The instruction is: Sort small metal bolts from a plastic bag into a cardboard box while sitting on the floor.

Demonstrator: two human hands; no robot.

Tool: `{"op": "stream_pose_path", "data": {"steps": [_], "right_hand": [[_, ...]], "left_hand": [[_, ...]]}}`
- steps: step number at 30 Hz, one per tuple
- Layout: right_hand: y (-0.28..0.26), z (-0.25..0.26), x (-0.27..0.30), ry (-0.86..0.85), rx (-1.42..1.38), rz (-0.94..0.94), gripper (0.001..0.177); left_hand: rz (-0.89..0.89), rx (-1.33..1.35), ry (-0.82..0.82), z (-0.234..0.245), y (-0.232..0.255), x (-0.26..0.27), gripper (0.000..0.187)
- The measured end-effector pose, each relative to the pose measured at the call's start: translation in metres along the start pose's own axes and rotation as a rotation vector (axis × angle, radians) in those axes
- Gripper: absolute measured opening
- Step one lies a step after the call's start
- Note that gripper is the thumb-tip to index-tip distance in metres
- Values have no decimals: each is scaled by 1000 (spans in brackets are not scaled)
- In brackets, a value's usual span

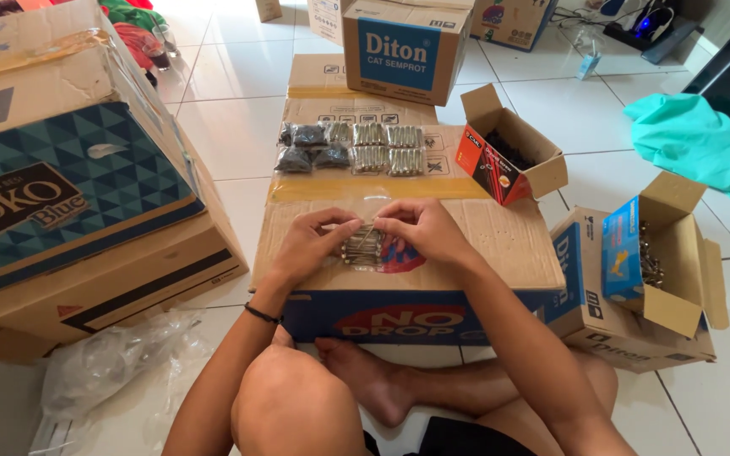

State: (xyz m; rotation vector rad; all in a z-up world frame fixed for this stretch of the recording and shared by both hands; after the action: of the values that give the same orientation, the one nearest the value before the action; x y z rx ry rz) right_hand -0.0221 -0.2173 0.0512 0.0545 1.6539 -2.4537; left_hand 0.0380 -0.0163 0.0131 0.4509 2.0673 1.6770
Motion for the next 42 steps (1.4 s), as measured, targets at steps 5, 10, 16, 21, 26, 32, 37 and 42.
{"op": "stream_pose_path", "data": {"steps": [5,10,16,21,26,32,37,42], "right_hand": [[11,-15,2,72,-88,-15,22],[10,-19,2,145,-3,37,15],[21,-34,7,285,-54,13,14],[21,-37,7,381,-140,35,16],[12,-35,19,427,-161,25,18],[7,-39,23,381,-212,83,20],[-5,-33,32,309,-202,176,18],[7,-35,24,327,-215,29,30]], "left_hand": [[1,-13,43,-1,2,0,20],[-2,-26,90,0,4,2,20],[-40,-74,135,1,12,5,22],[-22,11,109,-3,14,12,26],[22,142,42,-4,9,10,30],[-25,152,25,-2,13,14,19],[-85,117,39,9,2,9,15],[-110,114,37,8,0,8,18]]}}
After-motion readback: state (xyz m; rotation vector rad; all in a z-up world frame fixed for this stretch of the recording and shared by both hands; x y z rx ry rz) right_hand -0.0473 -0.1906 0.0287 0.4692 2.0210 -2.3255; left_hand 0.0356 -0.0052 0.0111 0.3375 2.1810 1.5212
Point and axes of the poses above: each hand's wrist, its own x-axis away from the middle knuckle, its own z-axis out of the back of the hand, y = z × x, the point moved 4 cm from there along -x, towards the middle knuckle, and after that the axes turned 11 degrees about x, right-handed, at the moved point
